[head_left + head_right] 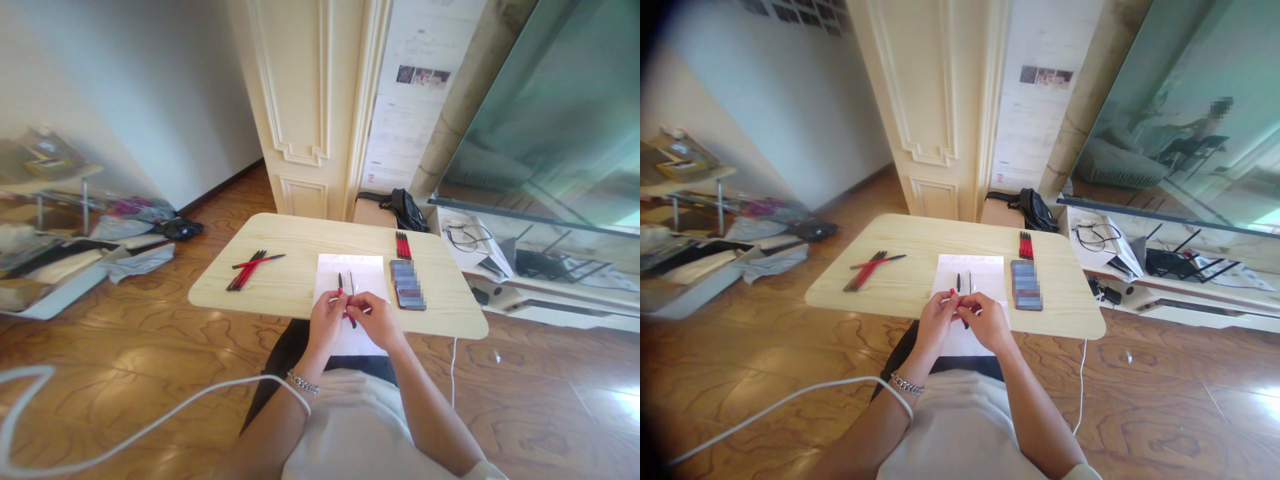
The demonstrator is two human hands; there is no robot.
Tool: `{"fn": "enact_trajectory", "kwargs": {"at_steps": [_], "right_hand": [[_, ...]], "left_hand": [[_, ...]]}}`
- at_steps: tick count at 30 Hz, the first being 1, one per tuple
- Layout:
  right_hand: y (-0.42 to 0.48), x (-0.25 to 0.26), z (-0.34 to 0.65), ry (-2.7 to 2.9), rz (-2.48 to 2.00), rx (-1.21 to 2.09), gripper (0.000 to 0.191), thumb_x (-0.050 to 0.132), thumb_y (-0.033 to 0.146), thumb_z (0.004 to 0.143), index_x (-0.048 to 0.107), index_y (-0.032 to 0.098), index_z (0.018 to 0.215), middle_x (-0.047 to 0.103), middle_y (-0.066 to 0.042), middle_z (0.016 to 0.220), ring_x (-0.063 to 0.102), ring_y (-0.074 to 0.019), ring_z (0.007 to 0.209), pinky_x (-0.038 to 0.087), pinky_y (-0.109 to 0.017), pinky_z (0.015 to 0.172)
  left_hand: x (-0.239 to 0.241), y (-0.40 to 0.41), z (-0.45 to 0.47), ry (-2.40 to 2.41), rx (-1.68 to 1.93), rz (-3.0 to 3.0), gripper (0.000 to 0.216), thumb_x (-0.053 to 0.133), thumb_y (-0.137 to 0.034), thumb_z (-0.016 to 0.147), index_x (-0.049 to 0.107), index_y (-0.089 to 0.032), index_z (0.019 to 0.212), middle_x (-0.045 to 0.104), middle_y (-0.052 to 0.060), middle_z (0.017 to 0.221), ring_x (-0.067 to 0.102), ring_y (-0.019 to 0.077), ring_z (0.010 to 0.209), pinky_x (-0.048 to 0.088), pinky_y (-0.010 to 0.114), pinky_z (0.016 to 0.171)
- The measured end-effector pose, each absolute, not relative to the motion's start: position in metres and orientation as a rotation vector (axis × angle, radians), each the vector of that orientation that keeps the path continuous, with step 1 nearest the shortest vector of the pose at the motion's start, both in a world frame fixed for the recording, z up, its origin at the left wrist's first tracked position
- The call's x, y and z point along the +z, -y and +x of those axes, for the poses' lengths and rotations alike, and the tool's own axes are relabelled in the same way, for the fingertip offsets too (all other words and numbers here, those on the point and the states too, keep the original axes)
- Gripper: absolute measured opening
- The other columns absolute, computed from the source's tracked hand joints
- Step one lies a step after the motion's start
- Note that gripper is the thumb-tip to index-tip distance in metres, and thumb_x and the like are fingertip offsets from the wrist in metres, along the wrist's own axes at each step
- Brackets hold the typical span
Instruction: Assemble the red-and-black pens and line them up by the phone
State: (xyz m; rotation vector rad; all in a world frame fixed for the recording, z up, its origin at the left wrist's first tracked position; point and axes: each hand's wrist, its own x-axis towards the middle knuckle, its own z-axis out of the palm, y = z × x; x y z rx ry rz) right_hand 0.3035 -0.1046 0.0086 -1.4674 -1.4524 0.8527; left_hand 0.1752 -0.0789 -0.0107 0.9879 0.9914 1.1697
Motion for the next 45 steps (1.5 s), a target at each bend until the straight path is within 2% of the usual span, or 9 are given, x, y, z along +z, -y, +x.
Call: {"fn": "enact_trajectory", "kwargs": {"at_steps": [4, 7, 13, 19, 26, 32, 39, 42, 45], "right_hand": [[0.109, 0.010, 0.299, 1.465, -1.472, 0.851, 0.011, 0.058, 0.027, 0.078, 0.065, 0.020, 0.084, 0.070, -0.001, 0.080, 0.062, -0.0139, 0.070, 0.047, -0.025, 0.063], [0.108, 0.014, 0.298, 1.465, -1.466, 0.822, 0.014, 0.057, 0.024, 0.078, 0.065, 0.020, 0.088, 0.070, -0.002, 0.081, 0.063, -0.0144, 0.072, 0.048, -0.026, 0.065], [0.095, 0.016, 0.307, 1.401, -1.459, 0.812, 0.018, 0.056, 0.027, 0.078, 0.063, 0.020, 0.094, 0.070, -0.003, 0.083, 0.064, -0.0149, 0.071, 0.049, -0.026, 0.065], [0.059, 0.013, 0.339, 1.443, -1.921, 0.506, 0.017, 0.061, 0.028, 0.075, 0.065, 0.022, 0.090, 0.070, -0.002, 0.076, 0.064, -0.0176, 0.073, 0.044, -0.027, 0.068], [0.048, 0.003, 0.336, 1.589, -2.133, 0.368, 0.015, 0.058, 0.028, 0.078, 0.069, 0.020, 0.082, 0.070, -0.006, 0.079, 0.063, -0.0192, 0.077, 0.039, -0.026, 0.066], [0.049, -0.002, 0.335, 1.595, -2.109, 0.348, 0.014, 0.059, 0.030, 0.079, 0.069, 0.020, 0.079, 0.070, -0.005, 0.077, 0.062, -0.0181, 0.075, 0.038, -0.026, 0.064], [0.071, 0.002, 0.338, 1.497, -1.969, 0.289, 0.030, 0.045, 0.039, 0.088, 0.068, 0.021, 0.082, 0.068, -0.003, 0.080, 0.059, -0.0158, 0.071, 0.038, -0.026, 0.065], [0.089, -0.004, 0.334, 1.492, -1.887, 0.271, 0.030, 0.042, 0.035, 0.090, 0.068, 0.020, 0.086, 0.068, -0.005, 0.083, 0.059, -0.0162, 0.074, 0.040, -0.026, 0.069], [0.104, -0.011, 0.328, 1.530, -1.824, 0.289, 0.024, 0.047, 0.027, 0.086, 0.067, 0.020, 0.095, 0.067, -0.006, 0.094, 0.060, -0.0181, 0.086, 0.041, -0.027, 0.080]], "left_hand": [[-0.012, 0.080, 0.179, -0.984, 1.193, 1.027, 0.037, 0.064, -0.048, 0.077, 0.058, -0.016, 0.095, 0.072, 0.008, 0.079, 0.067, 0.0166, 0.062, 0.054, 0.029, 0.063], [-0.012, 0.080, 0.180, -0.974, 1.193, 1.019, 0.037, 0.064, -0.047, 0.077, 0.059, -0.015, 0.096, 0.072, 0.008, 0.081, 0.067, 0.0169, 0.063, 0.053, 0.030, 0.064], [-0.009, 0.079, 0.178, -0.895, 1.173, 1.010, 0.043, 0.066, -0.044, 0.077, 0.059, -0.014, 0.107, 0.072, 0.013, 0.095, 0.068, 0.0236, 0.089, 0.052, 0.036, 0.079], [-0.009, 0.080, 0.175, -0.959, 1.151, 1.040, 0.041, 0.067, -0.043, 0.076, 0.060, -0.015, 0.105, 0.069, 0.015, 0.104, 0.066, 0.0246, 0.097, 0.051, 0.037, 0.082], [-0.007, 0.081, 0.170, -0.975, 1.137, 1.016, 0.036, 0.069, -0.042, 0.074, 0.062, -0.015, 0.097, 0.071, 0.013, 0.100, 0.067, 0.0229, 0.092, 0.052, 0.033, 0.078], [-0.007, 0.082, 0.170, -1.002, 1.092, 1.043, 0.035, 0.065, -0.044, 0.077, 0.062, -0.014, 0.095, 0.071, 0.012, 0.092, 0.069, 0.0200, 0.078, 0.053, 0.030, 0.068], [-0.012, 0.083, 0.165, -1.067, 1.070, 1.086, 0.037, 0.064, -0.047, 0.076, 0.063, -0.014, 0.093, 0.070, 0.010, 0.081, 0.066, 0.0176, 0.065, 0.048, 0.025, 0.054], [-0.016, 0.082, 0.160, -1.110, 1.122, 1.159, 0.034, 0.063, -0.046, 0.077, 0.064, -0.015, 0.090, 0.070, 0.008, 0.079, 0.065, 0.0176, 0.065, 0.048, 0.026, 0.057], [-0.017, 0.081, 0.155, -1.190, 1.188, 1.320, 0.027, 0.064, -0.042, 0.076, 0.066, -0.018, 0.087, 0.070, 0.007, 0.079, 0.066, 0.0190, 0.072, 0.049, 0.029, 0.068]]}}
